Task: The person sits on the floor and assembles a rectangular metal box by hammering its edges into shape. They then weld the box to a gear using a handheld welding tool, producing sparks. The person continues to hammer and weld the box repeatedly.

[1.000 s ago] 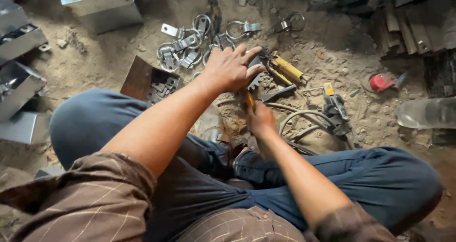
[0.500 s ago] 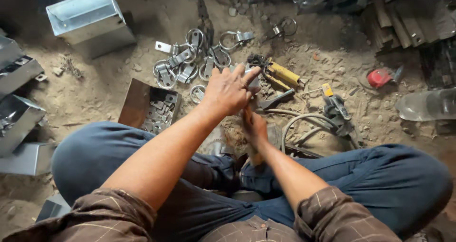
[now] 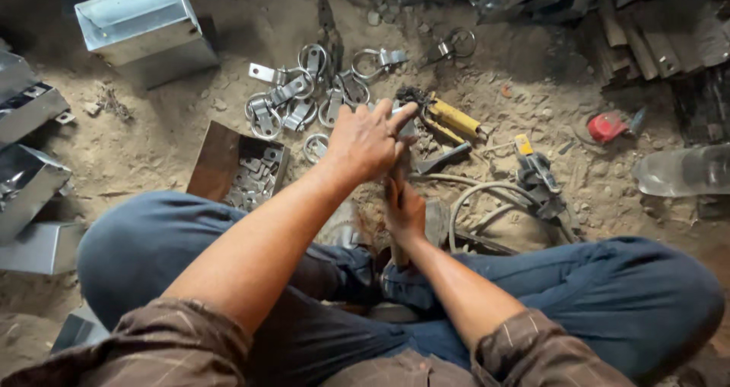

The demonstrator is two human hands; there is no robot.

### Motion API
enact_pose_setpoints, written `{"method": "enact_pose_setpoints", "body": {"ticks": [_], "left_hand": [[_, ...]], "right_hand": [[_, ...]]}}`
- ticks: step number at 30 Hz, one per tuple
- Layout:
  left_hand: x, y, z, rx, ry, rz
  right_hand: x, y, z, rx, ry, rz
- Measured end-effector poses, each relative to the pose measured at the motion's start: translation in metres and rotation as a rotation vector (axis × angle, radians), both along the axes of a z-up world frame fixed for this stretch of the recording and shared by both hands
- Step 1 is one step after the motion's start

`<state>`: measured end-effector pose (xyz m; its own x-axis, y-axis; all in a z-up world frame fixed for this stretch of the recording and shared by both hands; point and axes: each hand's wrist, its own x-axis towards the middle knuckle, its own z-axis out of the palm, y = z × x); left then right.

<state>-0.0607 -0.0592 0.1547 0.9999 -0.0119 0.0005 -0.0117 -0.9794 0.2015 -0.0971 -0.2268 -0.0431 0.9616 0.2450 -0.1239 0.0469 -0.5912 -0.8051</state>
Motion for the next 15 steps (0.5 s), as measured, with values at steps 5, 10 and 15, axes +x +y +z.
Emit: {"method": "enact_pose_setpoints", "body": {"ticks": [5, 10, 15], "left_hand": [[0.009, 0.002, 0.003, 0.033, -0.029, 0.027], [0.002, -0.003, -0.004, 0.017, -0.054, 0.009], [-0.002, 0.001, -0.003, -0.029, 0.054, 0.001]], "right_hand": [[0.013, 0.01, 0.009, 0.044, 0.021, -0.012], [0.004, 0.003, 0.001, -0.069, 0.018, -0.007], [0.018, 0.007, -0.009, 0.049, -0.051, 0.011]]}}
